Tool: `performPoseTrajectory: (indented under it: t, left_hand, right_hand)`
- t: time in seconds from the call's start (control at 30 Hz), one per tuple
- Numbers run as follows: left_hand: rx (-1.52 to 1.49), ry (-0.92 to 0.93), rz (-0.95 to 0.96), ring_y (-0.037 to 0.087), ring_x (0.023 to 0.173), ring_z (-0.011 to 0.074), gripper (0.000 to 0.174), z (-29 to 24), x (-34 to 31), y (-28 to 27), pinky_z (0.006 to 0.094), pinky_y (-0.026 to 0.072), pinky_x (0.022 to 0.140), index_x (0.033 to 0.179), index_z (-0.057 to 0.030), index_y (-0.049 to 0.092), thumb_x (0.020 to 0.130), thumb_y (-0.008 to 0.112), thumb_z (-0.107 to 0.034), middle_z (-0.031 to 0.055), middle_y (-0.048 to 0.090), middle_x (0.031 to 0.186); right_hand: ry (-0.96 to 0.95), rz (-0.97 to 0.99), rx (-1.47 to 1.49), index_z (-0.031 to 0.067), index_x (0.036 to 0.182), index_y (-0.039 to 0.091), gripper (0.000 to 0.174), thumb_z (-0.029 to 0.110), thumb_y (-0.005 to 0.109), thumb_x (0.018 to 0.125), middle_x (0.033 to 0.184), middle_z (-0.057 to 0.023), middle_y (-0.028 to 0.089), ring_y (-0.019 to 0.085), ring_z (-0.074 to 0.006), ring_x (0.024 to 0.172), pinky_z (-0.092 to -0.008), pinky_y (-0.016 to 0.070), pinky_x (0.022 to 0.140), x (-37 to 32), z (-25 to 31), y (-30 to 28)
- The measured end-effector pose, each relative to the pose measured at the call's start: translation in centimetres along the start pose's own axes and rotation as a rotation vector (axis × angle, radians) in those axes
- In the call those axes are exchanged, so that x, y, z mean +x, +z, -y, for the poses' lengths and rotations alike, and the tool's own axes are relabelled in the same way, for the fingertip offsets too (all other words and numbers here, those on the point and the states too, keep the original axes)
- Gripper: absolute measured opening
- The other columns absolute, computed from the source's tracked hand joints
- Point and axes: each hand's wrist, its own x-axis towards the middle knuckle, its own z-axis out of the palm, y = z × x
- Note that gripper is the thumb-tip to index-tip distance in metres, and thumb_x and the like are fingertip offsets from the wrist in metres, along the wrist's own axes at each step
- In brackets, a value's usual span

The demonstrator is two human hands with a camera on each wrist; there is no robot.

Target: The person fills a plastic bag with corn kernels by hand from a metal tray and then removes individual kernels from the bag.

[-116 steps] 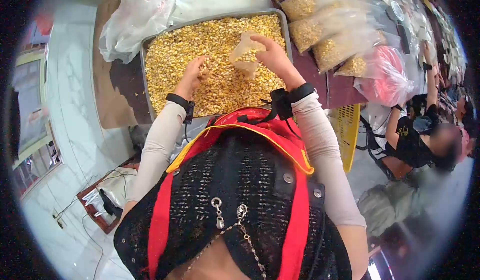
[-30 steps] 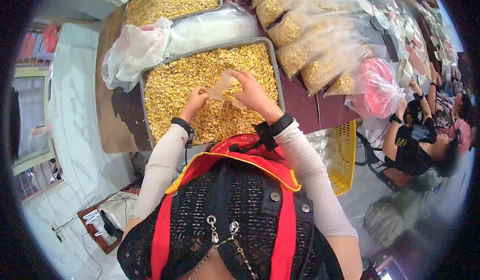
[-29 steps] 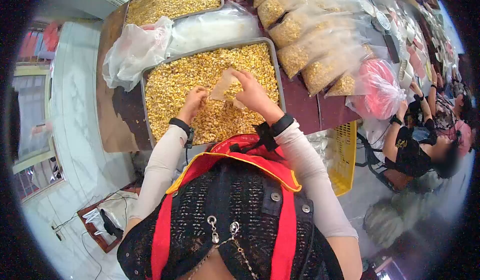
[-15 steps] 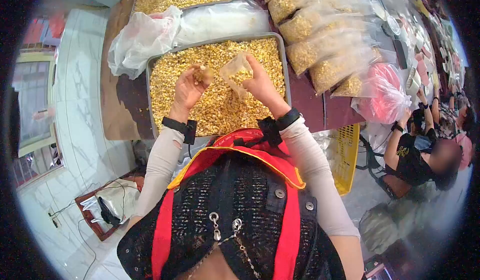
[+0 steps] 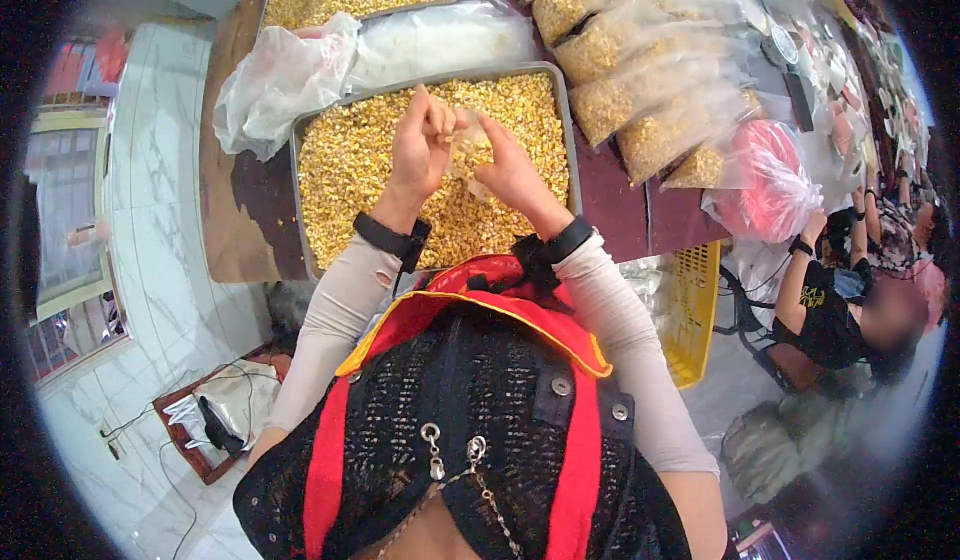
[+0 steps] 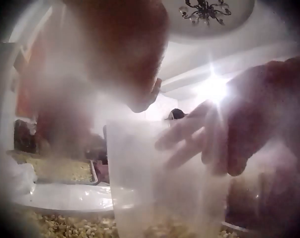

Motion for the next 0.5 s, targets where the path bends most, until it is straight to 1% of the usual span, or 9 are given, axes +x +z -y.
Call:
performPoseTrajectory:
  t: [0.13, 0.17, 0.2, 0.27, 0.3, 0.33, 0.4, 0.47, 0.5]
  left_hand:
    - [-0.162, 0.038, -0.058, 0.039, 0.058, 0.0159, 0.045, -1.2, 1.0, -0.6, 0.0301, 0.0359, 0.058, 0.058, -0.0102, 0.037, 0.095, 0.035, -0.036, 0.0008, 0.034, 0.054]
    - [-0.138, 0.067, -0.062, 0.037, 0.053, 0.0144, 0.044, -1.6, 1.3, -1.9, 0.0287, 0.0318, 0.05, 0.058, -0.0107, 0.037, 0.094, 0.038, -0.037, -0.0003, 0.031, 0.052]
    - [-0.133, 0.07, -0.073, 0.037, 0.053, 0.0144, 0.044, -1.9, 1.4, -3.2, 0.0287, 0.0318, 0.05, 0.058, -0.0107, 0.037, 0.094, 0.038, -0.037, -0.0003, 0.031, 0.052]
    - [0.061, -0.035, -0.273, 0.035, 0.05, 0.0136, 0.043, -2.1, 1.4, -5.8, 0.0284, 0.0294, 0.047, 0.058, -0.0111, 0.036, 0.092, 0.042, -0.035, -0.001, 0.029, 0.052]
    - [0.172, -0.083, -0.402, 0.036, 0.05, 0.0133, 0.04, -0.8, 1.5, -8.5, 0.0285, 0.0299, 0.046, 0.06, -0.0096, 0.041, 0.089, 0.047, -0.036, -0.0006, 0.034, 0.053]
    - [0.17, -0.081, -0.407, 0.036, 0.05, 0.0133, 0.04, 1.1, 1.0, -11.9, 0.0285, 0.0299, 0.046, 0.06, -0.0096, 0.041, 0.089, 0.047, -0.036, -0.0006, 0.034, 0.053]
    - [1.099, -0.23, -0.423, 0.05, 0.054, 0.0184, 0.029, 5.0, -0.2, -18.0, 0.0335, 0.0394, 0.052, 0.075, -0.0075, 0.058, 0.085, 0.051, -0.034, 0.0058, 0.052, 0.06]
    - [1.422, -0.11, -0.27, 0.057, 0.078, 0.0252, 0.028, 7.7, -2.5, -19.0, 0.04, 0.0435, 0.066, 0.094, -0.0119, 0.061, 0.079, 0.057, -0.035, 0.0079, 0.061, 0.088]
    - [1.42, -0.111, -0.273, 0.057, 0.078, 0.0252, 0.028, 8.3, -3.8, -17.9, 0.04, 0.0435, 0.066, 0.094, -0.0119, 0.061, 0.079, 0.057, -0.035, 0.0079, 0.061, 0.088]
  right_hand:
    - [-0.025, 0.018, 0.067, -0.0001, 0.132, 0.032, 0.071, -0.003, 0.053, 0.065, 0.132, -0.0197, 0.037, 0.032, -0.0262, 0.126, -0.0301, 0.0266, 0.102, 0.1, -0.6, -0.1]
    - [-0.022, -0.012, -0.001, -0.001, 0.129, 0.035, 0.07, -0.001, 0.055, 0.062, 0.128, -0.022, 0.04, 0.035, -0.0313, 0.123, -0.0339, 0.0275, 0.103, -0.1, -0.5, -0.4]
    - [-0.003, 0.0, 0.085, -0.0007, 0.13, 0.035, 0.069, -0.002, 0.054, 0.063, 0.129, -0.0211, 0.04, 0.036, -0.0292, 0.123, -0.0319, 0.0277, 0.102, -0.1, -1.3, -0.4]
    - [0.067, 0.017, 0.144, 0.0005, 0.13, 0.035, 0.068, -0.002, 0.053, 0.064, 0.131, -0.0202, 0.04, 0.037, -0.0284, 0.123, -0.0308, 0.0277, 0.102, -0.2, -1.8, -0.9]
    - [0.116, 0.012, 0.062, 0.0013, 0.131, 0.035, 0.068, -0.003, 0.051, 0.065, 0.129, -0.0192, 0.042, 0.044, -0.0255, 0.116, -0.0295, 0.0338, 0.096, -0.6, -1.0, -1.3]
    - [0.115, 0.017, 0.061, 0.0013, 0.131, 0.035, 0.068, -0.003, 0.051, 0.065, 0.129, -0.0192, 0.042, 0.044, -0.0255, 0.116, -0.0295, 0.0338, 0.096, -0.7, -0.8, -1.6]
    - [0.16, 0.009, 0.098, 0.0076, 0.135, 0.033, 0.072, -0.005, 0.05, 0.066, 0.116, -0.0058, 0.051, 0.046, -0.0069, 0.066, -0.0196, 0.0415, 0.062, -0.8, -0.7, -1.8]
    - [0.131, -0.005, 0.108, 0.0076, 0.134, 0.034, 0.071, -0.006, 0.05, 0.067, 0.126, -0.0068, 0.046, 0.047, -0.0065, 0.067, -0.02, 0.0416, 0.062, -0.8, -0.5, -1.7]
    - [0.196, 0.026, 0.148, 0.0069, 0.134, 0.034, 0.07, -0.006, 0.05, 0.067, 0.129, -0.0073, 0.043, 0.049, -0.0072, 0.072, -0.0203, 0.0423, 0.065, -0.8, -0.3, -1.8]
